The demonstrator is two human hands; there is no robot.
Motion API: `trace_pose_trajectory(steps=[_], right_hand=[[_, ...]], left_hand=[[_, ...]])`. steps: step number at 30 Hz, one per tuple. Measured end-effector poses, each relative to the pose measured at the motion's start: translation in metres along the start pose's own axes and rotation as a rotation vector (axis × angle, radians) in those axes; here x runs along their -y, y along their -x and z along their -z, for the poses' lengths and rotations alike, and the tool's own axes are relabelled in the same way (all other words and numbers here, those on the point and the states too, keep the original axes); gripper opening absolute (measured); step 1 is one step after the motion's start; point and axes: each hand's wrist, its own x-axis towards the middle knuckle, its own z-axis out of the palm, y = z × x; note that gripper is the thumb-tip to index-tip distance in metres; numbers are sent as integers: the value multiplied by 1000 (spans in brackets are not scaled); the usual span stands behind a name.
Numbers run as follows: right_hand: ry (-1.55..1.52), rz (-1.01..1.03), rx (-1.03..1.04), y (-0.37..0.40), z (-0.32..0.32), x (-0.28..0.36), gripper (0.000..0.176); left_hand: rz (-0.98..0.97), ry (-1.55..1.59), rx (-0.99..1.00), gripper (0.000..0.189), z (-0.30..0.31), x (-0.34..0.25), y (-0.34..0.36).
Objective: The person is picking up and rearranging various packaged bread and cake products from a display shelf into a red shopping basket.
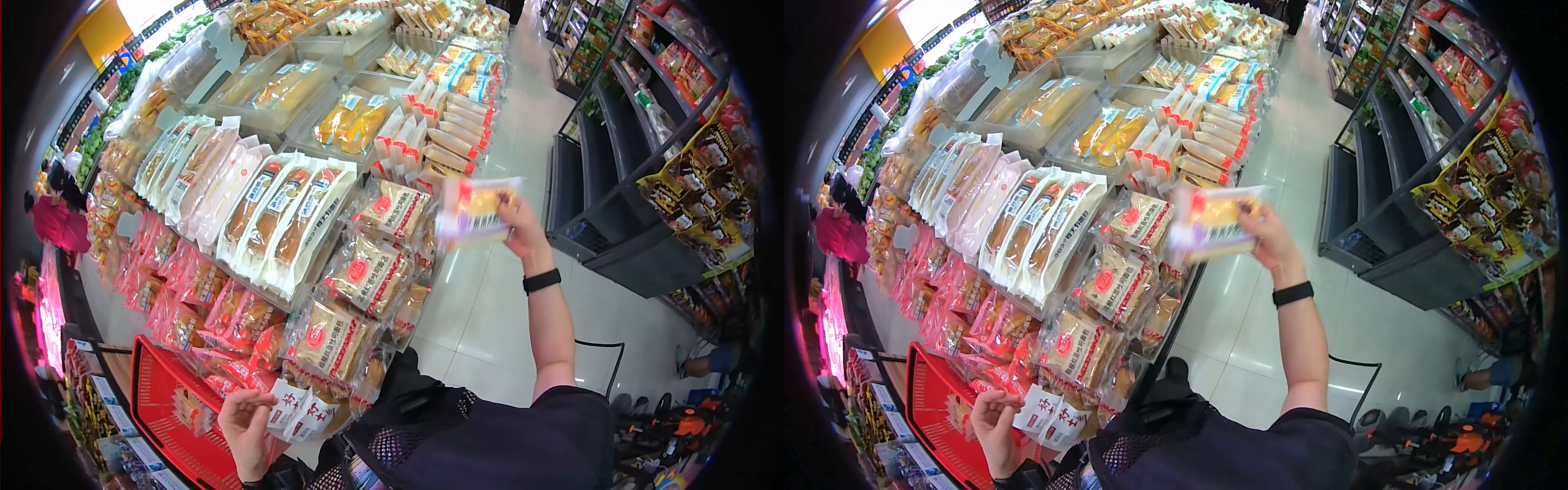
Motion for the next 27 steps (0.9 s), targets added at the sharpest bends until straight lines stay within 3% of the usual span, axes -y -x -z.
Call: trace_pose_trajectory(steps=[3,5,7,8,12,14,15,16,18,20,22,24,25,26,27], right_hand=[[228,-17,363,24,-70,-6,39],[369,-59,541,41,-137,0,41],[276,-59,598,55,-177,-15,41],[274,-56,595,59,-187,-22,41],[457,23,450,77,-202,-34,46],[902,580,183,85,-197,-36,54],[924,668,163,89,-195,-33,59],[925,668,162,97,-194,-34,59],[832,393,70,115,-195,-41,66],[866,384,51,117,-199,-48,70],[902,374,31,119,-197,-52,73],[975,604,116,116,-194,-50,80],[772,465,169,118,-196,-48,81],[771,462,167,117,-193,-45,81],[756,244,269,113,-187,-39,80]], left_hand=[[24,87,335,38,-36,-19,-18],[15,143,474,48,-74,-37,-26],[-24,98,510,51,-91,-35,-27],[-65,56,540,54,-96,-32,-27],[83,65,374,51,-85,-15,-27],[42,85,340,49,-83,-16,-25],[12,59,313,48,-81,-13,-24],[-18,34,286,47,-79,-11,-23],[-24,50,257,46,-81,-6,-20],[-29,66,235,46,-85,-5,-17],[23,49,350,44,-87,-8,-16],[-35,-54,454,43,-85,-2,-19],[-91,-157,546,42,-84,1,-19],[-88,-158,547,42,-85,2,-20],[-115,-223,611,45,-87,1,-22]])
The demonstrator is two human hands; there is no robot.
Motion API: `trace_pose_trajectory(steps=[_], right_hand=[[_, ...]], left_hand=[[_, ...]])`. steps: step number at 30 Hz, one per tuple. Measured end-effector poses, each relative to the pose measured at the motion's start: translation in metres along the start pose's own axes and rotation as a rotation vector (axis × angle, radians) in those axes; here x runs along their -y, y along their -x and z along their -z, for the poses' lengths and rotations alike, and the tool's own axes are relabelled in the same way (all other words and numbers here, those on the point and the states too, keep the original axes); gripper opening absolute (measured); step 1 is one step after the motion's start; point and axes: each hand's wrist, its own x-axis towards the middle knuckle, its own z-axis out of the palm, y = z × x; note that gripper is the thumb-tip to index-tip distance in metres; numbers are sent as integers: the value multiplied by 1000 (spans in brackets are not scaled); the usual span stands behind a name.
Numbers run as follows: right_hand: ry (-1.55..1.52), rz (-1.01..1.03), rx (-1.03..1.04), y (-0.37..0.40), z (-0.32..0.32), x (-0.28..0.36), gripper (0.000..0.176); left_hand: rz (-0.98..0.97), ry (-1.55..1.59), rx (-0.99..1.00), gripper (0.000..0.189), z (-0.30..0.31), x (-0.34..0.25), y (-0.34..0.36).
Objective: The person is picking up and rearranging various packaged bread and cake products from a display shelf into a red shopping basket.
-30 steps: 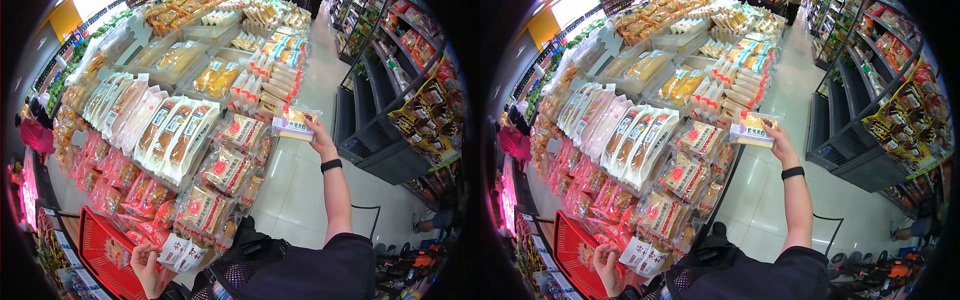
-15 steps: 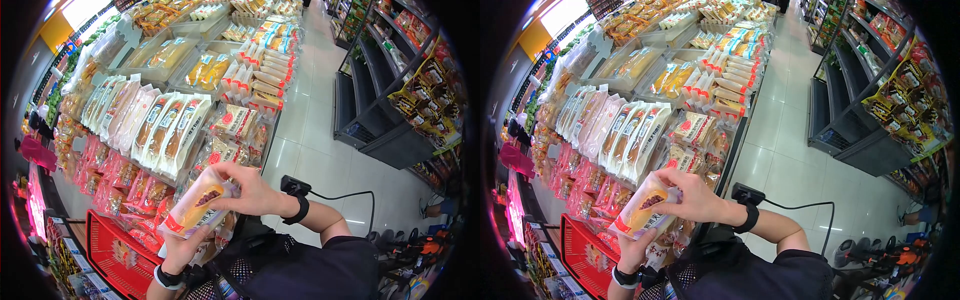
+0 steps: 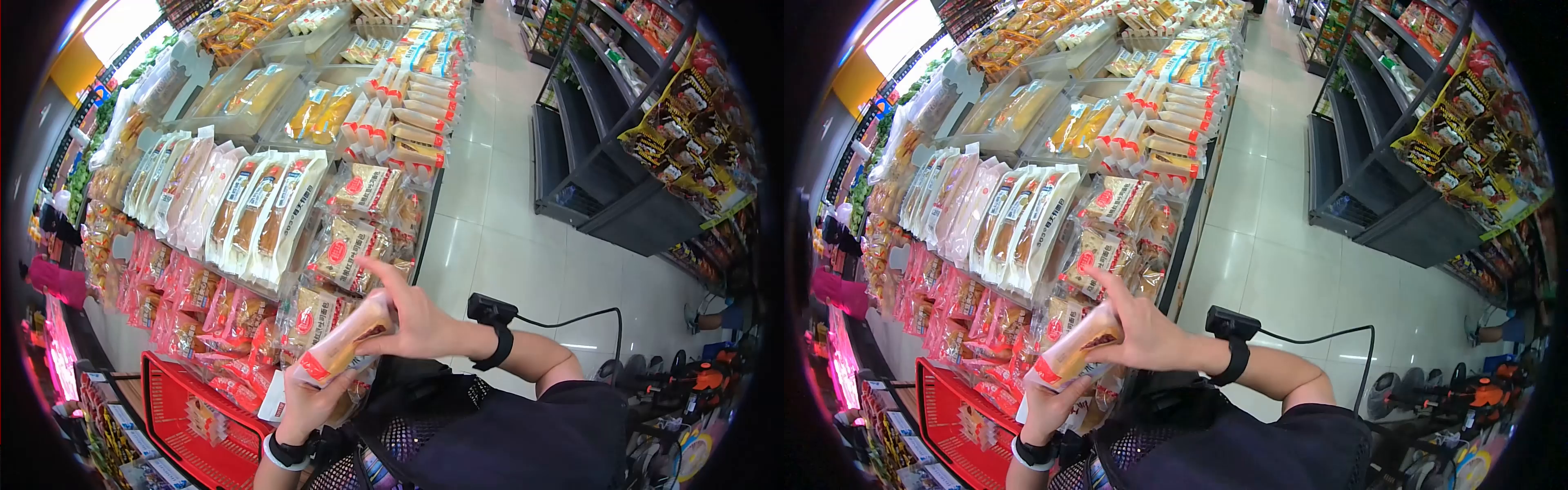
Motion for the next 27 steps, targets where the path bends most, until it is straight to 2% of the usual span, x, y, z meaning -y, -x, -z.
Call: trace_pose_trajectory(steps=[1,2,4,5,8,12,17,19,20,24,27], right_hand=[[-59,-153,162,-4,10,-1,79],[-63,-38,168,-9,17,-16,69],[-214,-214,17,-17,40,-37,62],[-292,-207,-112,-25,57,-40,46],[-403,-354,-242,-42,125,-82,32],[-669,-368,-595,-56,191,-142,35],[-607,-351,-612,-74,197,-156,35],[-542,-369,-440,-87,191,-169,35],[-513,-471,-369,-92,189,-171,36],[-518,-534,-332,-104,183,-180,35],[-537,-478,-254,-101,183,-178,34]], left_hand=[[-19,-69,66,47,0,-1,-2],[-22,-73,69,47,-3,-1,-3],[76,202,-144,52,-12,-2,0],[75,201,-146,52,-8,-2,2],[152,239,-135,46,10,1,13],[211,284,-233,37,23,11,37],[228,311,-308,33,29,15,49],[217,318,-315,32,29,17,48],[219,321,-312,31,29,17,47],[237,321,-317,31,29,14,48],[229,330,-355,32,29,17,50]])
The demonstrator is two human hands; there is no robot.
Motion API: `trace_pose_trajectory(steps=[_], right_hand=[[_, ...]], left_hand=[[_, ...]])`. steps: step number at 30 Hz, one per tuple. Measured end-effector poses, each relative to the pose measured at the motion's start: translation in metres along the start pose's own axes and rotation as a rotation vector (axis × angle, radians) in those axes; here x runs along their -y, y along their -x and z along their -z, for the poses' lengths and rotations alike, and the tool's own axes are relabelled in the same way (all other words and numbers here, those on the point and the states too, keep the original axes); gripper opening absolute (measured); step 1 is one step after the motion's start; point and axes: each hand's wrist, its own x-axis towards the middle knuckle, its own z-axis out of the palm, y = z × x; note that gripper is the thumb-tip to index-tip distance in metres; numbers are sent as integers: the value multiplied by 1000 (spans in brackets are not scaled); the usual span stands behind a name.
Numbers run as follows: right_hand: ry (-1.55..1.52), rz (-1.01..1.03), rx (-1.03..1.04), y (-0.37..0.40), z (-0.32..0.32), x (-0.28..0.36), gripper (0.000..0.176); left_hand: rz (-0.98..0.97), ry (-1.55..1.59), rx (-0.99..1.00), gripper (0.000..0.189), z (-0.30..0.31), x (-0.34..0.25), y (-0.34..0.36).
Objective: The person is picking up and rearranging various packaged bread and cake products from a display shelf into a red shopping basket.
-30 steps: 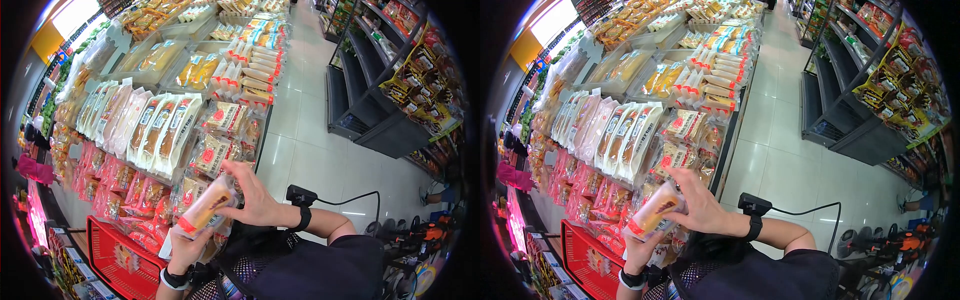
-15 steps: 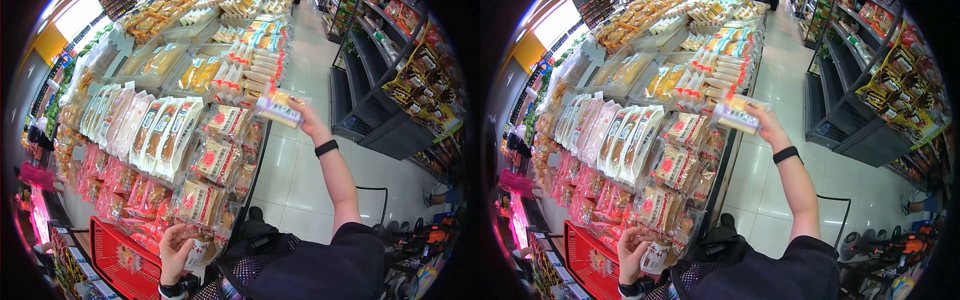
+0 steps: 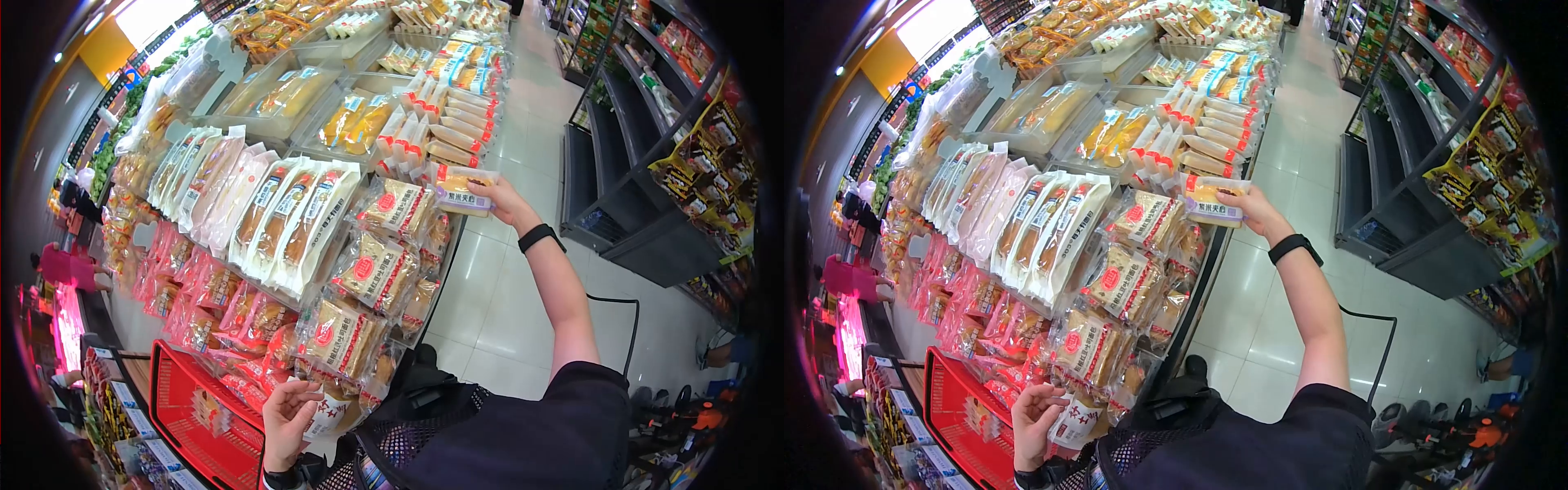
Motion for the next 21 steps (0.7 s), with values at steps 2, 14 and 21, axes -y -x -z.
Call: trace_pose_trajectory(steps=[2,14,21], right_hand=[[15,-17,-2,-2,3,-2,35],[171,56,96,-8,21,-16,46],[278,304,-104,-22,10,-16,45]], left_hand=[[13,4,-11,32,1,1,-1],[47,-11,-15,31,1,3,-10],[56,-6,-10,30,1,6,-10]])
